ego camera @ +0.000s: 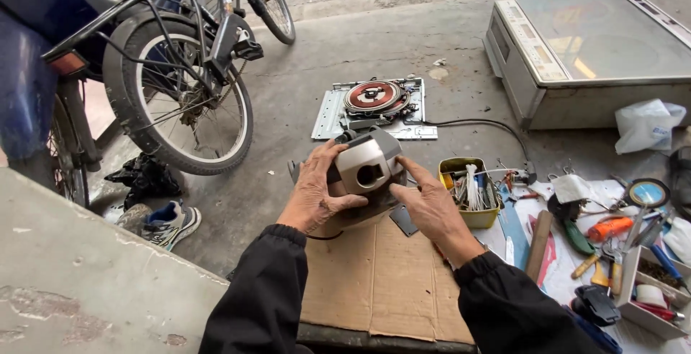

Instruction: Disassembling and inspecting the internal components of a vacuum cleaner for repair using a power drill.

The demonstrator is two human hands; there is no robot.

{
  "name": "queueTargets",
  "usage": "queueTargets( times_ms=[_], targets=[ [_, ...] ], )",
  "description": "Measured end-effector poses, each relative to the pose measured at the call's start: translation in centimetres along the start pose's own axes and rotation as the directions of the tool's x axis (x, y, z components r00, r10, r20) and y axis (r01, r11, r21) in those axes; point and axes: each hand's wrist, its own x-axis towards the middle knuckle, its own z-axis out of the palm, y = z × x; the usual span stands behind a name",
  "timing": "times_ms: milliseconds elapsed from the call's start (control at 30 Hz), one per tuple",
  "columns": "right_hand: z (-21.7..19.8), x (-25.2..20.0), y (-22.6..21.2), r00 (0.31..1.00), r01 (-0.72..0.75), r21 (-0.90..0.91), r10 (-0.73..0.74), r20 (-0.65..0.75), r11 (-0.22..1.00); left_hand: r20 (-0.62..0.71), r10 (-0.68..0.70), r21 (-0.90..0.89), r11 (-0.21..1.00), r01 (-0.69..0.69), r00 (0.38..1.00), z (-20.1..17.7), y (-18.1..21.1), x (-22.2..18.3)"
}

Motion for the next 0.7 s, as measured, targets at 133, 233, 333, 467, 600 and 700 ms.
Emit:
queueTargets(
  times_ms=[133, 233, 333, 467, 600, 700],
  targets=[
    [1.2, 0.9, 0.9, 0.996, 0.086, -0.016, -0.087, -0.027, 0.996, -0.001, 0.02, -0.105, 0.994, -0.02, 1.0, -0.8, 0.8, -0.8],
    [1.5, 0.6, 1.4, 0.985, 0.167, 0.053, -0.164, -0.053, 0.985, 0.016, 0.029, -0.114, 0.993, -0.028, 0.999, -1.0, 0.4, -0.9],
    [1.6, 0.7, 0.9, 0.985, 0.165, 0.085, -0.16, -0.063, 0.983, 0.052, 0.029, -0.159, 0.987, -0.02, 0.998, -1.0, -0.5, -0.9],
    [2.3, 1.8, 2.0, 0.989, 0.136, 0.077, -0.132, -0.06, 0.988, 0.068, 0.023, -0.169, 0.985, -0.011, 0.997, -1.6, -0.8, -1.0],
    [2.6, 2.0, 1.8, 0.98, 0.185, 0.078, -0.178, -0.086, 0.98, 0.064, 0.046, -0.218, 0.975, -0.031, 0.997, -1.9, -1.7, -0.6],
    [2.5, 2.1, 1.1, 0.979, 0.19, 0.098, -0.181, -0.095, 0.977, 0.062, 0.037, -0.224, 0.974, -0.022, 0.997, -1.8, -1.9, -0.4]
  ],
)
